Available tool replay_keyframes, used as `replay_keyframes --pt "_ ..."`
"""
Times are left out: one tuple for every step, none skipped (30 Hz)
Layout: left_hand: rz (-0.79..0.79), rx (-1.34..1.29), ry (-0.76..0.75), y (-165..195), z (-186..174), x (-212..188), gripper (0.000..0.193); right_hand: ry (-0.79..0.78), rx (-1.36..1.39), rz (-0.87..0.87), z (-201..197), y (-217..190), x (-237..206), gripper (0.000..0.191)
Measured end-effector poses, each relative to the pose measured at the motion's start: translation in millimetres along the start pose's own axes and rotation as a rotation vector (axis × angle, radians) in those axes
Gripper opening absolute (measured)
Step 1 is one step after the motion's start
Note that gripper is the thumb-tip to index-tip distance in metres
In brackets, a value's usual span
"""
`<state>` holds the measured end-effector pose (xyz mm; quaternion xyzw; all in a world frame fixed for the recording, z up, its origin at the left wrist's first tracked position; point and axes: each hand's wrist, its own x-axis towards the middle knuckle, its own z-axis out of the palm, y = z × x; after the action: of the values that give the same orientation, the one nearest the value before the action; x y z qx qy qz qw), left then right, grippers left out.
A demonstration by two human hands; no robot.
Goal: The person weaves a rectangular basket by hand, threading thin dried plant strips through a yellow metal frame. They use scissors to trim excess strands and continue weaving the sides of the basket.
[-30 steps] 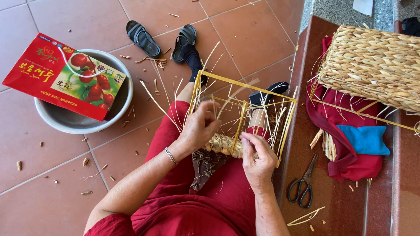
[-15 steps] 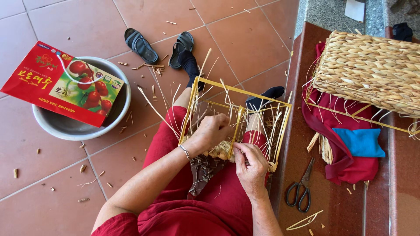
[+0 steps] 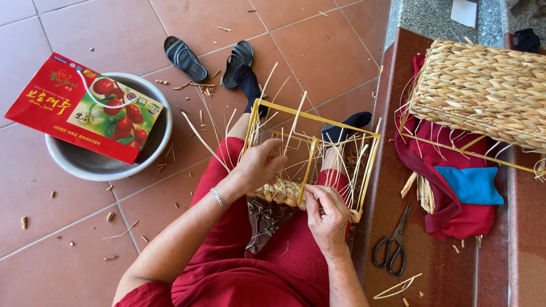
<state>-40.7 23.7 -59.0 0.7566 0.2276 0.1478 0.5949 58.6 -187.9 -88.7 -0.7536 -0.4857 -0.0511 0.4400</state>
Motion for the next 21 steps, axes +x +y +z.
replay_keyframes --pt "0.170 0.133 0.082 3 -5 -7 0.043 0.005 0.002 -0.005 -2 -2 1 0.015" --pt "0.340 0.268 0.160 6 -10 -13 0.044 0.012 0.004 -0.009 -4 -5 1 0.015" --pt "0.353 0.245 0.199 9 -16 -21 0.041 0.018 0.007 -0.013 -5 -7 1 0.016" --pt "0.364 0.220 0.238 12 -23 -33 0.037 0.022 0.015 -0.004 -7 -8 1 0.015" --pt "0.375 0.197 0.277 14 -30 -45 0.034 0.026 0.022 0.004 -7 -9 1 0.015" --pt "0.321 0.214 0.315 17 -36 -55 0.028 0.031 0.030 0.014 -7 -10 0 0.015" --pt "0.266 0.230 0.351 18 -42 -66 0.021 0.047 -0.010 -0.023 -6 -11 -1 0.015" --pt "0.210 0.245 0.388 19 -47 -76 0.015 0.062 -0.050 -0.062 -3 -12 -1 0.015" --pt "0.169 0.274 0.362 19 -52 -85 0.014 0.079 -0.090 -0.103 -1 -12 -2 0.016" --pt "0.131 0.303 0.336 18 -57 -92 0.013 0.077 -0.093 -0.128 1 -13 -1 0.016" --pt "0.092 0.331 0.309 16 -61 -97 0.013 0.074 -0.096 -0.153 4 -15 -1 0.016" --pt "0.092 0.347 0.275 14 -63 -100 0.013 0.069 -0.099 -0.176 6 -17 -2 0.016" --pt "0.090 0.362 0.241 12 -64 -103 0.013 0.052 -0.114 -0.170 8 -19 -1 0.016" --pt "0.090 0.375 0.208 9 -64 -105 0.013 0.034 -0.130 -0.166 10 -21 2 0.017" --pt "0.117 0.356 0.209 7 -63 -106 0.013 0.019 -0.147 -0.163 12 -22 6 0.018" --pt "0.147 0.338 0.210 5 -60 -106 0.013 0.006 -0.204 -0.174 14 -24 10 0.018" --pt "0.178 0.319 0.212 3 -58 -106 0.013 -0.007 -0.261 -0.185 15 -25 15 0.018" --pt "0.204 0.304 0.209 2 -54 -105 0.013 -0.020 -0.318 -0.194 17 -27 19 0.019" --pt "0.231 0.289 0.203 2 -50 -105 0.012 -0.038 -0.354 -0.201 20 -29 23 0.018" --pt "0.259 0.273 0.198 2 -47 -104 0.012 -0.056 -0.391 -0.209 23 -31 28 0.017" --pt "0.253 0.248 0.188 3 -44 -102 0.012 -0.075 -0.426 -0.218 24 -32 31 0.016"
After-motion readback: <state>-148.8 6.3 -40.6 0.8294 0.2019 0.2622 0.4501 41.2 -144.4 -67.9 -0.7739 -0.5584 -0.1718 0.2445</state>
